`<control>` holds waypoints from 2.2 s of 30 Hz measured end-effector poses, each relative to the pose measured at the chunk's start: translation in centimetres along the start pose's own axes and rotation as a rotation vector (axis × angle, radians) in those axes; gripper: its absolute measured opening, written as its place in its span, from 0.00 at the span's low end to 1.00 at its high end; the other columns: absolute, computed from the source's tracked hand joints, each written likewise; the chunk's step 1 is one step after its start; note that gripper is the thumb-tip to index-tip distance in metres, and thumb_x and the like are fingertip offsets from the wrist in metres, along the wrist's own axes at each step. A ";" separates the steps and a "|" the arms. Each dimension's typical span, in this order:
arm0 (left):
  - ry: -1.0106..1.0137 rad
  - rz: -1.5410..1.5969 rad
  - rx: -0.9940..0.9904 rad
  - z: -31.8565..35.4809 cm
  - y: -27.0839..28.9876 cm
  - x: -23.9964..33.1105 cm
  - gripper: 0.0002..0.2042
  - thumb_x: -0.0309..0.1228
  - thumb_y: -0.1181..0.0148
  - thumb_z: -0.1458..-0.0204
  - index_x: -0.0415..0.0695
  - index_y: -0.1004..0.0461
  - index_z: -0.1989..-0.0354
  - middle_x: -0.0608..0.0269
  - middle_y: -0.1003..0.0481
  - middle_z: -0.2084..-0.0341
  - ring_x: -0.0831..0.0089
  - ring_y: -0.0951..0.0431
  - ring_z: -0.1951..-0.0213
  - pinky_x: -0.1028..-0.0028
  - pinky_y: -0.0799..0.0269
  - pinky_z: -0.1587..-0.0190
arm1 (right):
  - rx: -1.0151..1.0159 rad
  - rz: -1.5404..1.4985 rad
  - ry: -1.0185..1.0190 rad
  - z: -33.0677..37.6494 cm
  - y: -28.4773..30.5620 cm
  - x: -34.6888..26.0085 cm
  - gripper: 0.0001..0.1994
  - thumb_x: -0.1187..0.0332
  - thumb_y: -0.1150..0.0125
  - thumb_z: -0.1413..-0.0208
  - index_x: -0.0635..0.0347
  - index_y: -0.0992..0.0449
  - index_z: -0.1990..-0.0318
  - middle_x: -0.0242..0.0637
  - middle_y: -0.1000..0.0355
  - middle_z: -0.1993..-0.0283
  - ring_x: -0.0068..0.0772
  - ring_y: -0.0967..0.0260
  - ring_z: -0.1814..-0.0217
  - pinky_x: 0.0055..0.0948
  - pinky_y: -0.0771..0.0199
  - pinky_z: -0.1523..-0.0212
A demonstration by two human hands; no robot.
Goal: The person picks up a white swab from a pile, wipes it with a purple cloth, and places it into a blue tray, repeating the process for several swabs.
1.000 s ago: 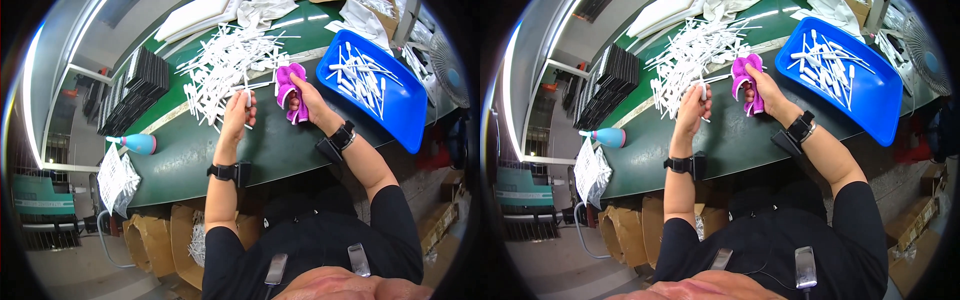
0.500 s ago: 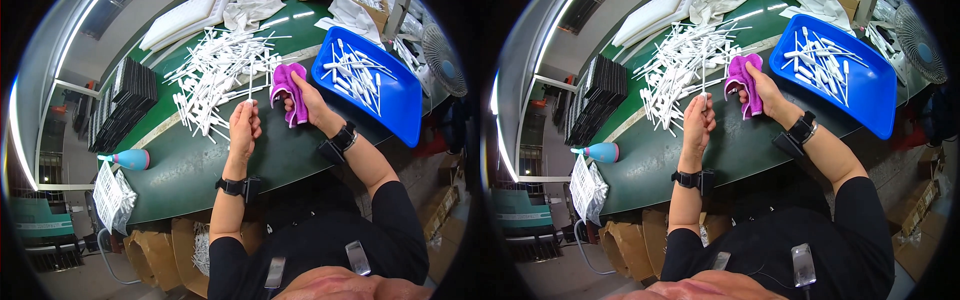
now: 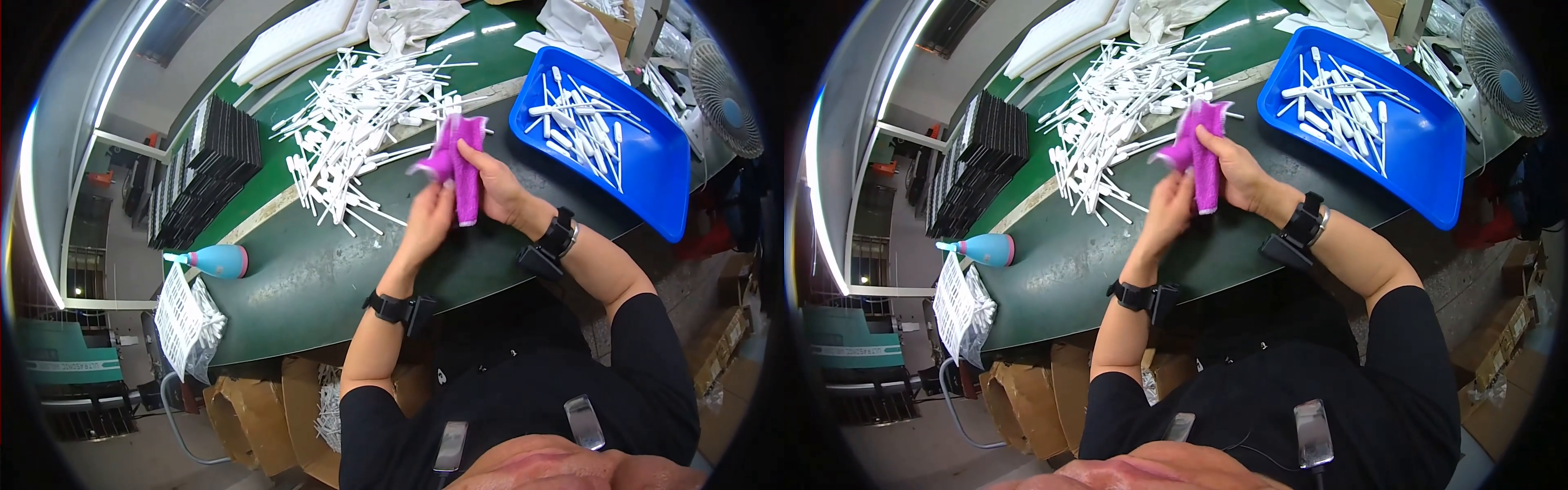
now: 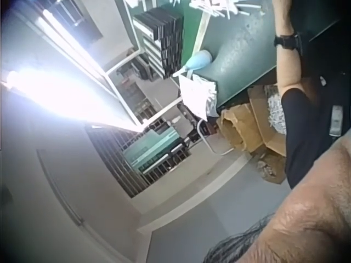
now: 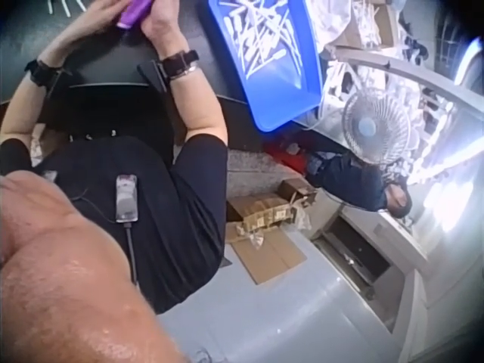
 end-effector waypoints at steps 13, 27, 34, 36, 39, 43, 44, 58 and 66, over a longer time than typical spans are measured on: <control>-0.480 -0.850 0.198 0.5 -1.6 -1.1 0.13 0.39 0.47 0.42 0.41 0.30 0.69 0.62 0.36 0.90 0.78 0.34 0.86 0.75 0.41 0.83 | 0.136 0.242 0.196 -0.8 0.4 0.8 0.16 0.52 0.52 0.37 0.56 0.30 0.60 0.26 0.30 0.72 0.18 0.33 0.73 0.21 0.31 0.69; -0.333 0.029 0.401 0.6 2.8 2.7 0.06 0.27 0.40 0.46 0.36 0.23 0.65 0.76 0.31 0.81 0.90 0.38 0.79 0.85 0.46 0.78 | -0.218 0.639 -0.060 1.4 -1.2 1.0 0.21 0.49 0.53 0.38 0.61 0.27 0.59 0.29 0.29 0.71 0.19 0.31 0.75 0.20 0.31 0.73; -0.422 -0.001 0.445 0.3 2.2 2.3 0.06 0.27 0.39 0.47 0.37 0.23 0.64 0.75 0.31 0.82 0.90 0.39 0.80 0.86 0.46 0.78 | -0.172 0.668 -0.092 0.9 -0.1 1.1 0.23 0.49 0.56 0.37 0.62 0.27 0.59 0.30 0.29 0.71 0.19 0.30 0.73 0.20 0.31 0.72; -0.358 0.025 0.365 0.3 1.9 2.1 0.06 0.27 0.39 0.47 0.37 0.23 0.64 0.75 0.31 0.82 0.90 0.40 0.81 0.86 0.47 0.79 | -0.244 0.689 -0.076 1.1 -0.6 1.0 0.22 0.50 0.56 0.36 0.63 0.27 0.59 0.30 0.29 0.71 0.19 0.30 0.72 0.20 0.30 0.71; -0.177 0.234 0.390 0.4 3.6 2.0 0.05 0.27 0.40 0.46 0.37 0.24 0.67 0.74 0.33 0.85 0.89 0.40 0.83 0.86 0.47 0.81 | -0.298 0.728 -0.106 1.5 -0.8 1.0 0.22 0.51 0.55 0.36 0.63 0.27 0.59 0.30 0.28 0.71 0.20 0.30 0.72 0.20 0.30 0.71; -0.203 0.466 0.599 0.6 7.5 1.8 0.06 0.29 0.41 0.45 0.39 0.26 0.70 0.73 0.35 0.86 0.88 0.39 0.84 0.85 0.48 0.85 | -0.331 0.787 -0.123 1.2 -0.5 1.6 0.21 0.51 0.54 0.37 0.63 0.27 0.60 0.30 0.28 0.72 0.20 0.31 0.74 0.21 0.30 0.71; -0.204 0.463 0.599 0.6 7.6 1.5 0.06 0.29 0.41 0.45 0.39 0.26 0.70 0.73 0.35 0.86 0.88 0.39 0.84 0.85 0.48 0.85 | -0.321 0.786 -0.081 1.0 -0.1 1.9 0.22 0.50 0.53 0.37 0.63 0.26 0.62 0.30 0.28 0.73 0.20 0.31 0.75 0.22 0.30 0.72; -0.467 -0.083 0.358 1.6 0.2 2.9 0.08 0.28 0.45 0.42 0.36 0.25 0.62 0.64 0.26 0.80 0.84 0.30 0.81 0.85 0.37 0.80 | 0.007 0.699 0.137 -0.8 1.6 0.0 0.19 0.53 0.49 0.39 0.63 0.24 0.60 0.30 0.27 0.73 0.19 0.31 0.74 0.20 0.32 0.74; -0.667 -0.294 0.407 0.3 -2.9 9.5 0.05 0.25 0.43 0.45 0.36 0.24 0.63 0.61 0.23 0.73 0.78 0.24 0.76 0.81 0.30 0.74 | -0.024 0.988 0.323 -0.9 2.0 0.4 0.18 0.55 0.49 0.40 0.63 0.24 0.61 0.38 0.24 0.66 0.29 0.28 0.65 0.31 0.31 0.63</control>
Point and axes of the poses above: each hand's wrist, its own z-axis away from the middle knuckle, its own y-axis out of the back of the hand, x = y × z, the point moved 2 cm from there along -z, towards the middle knuckle
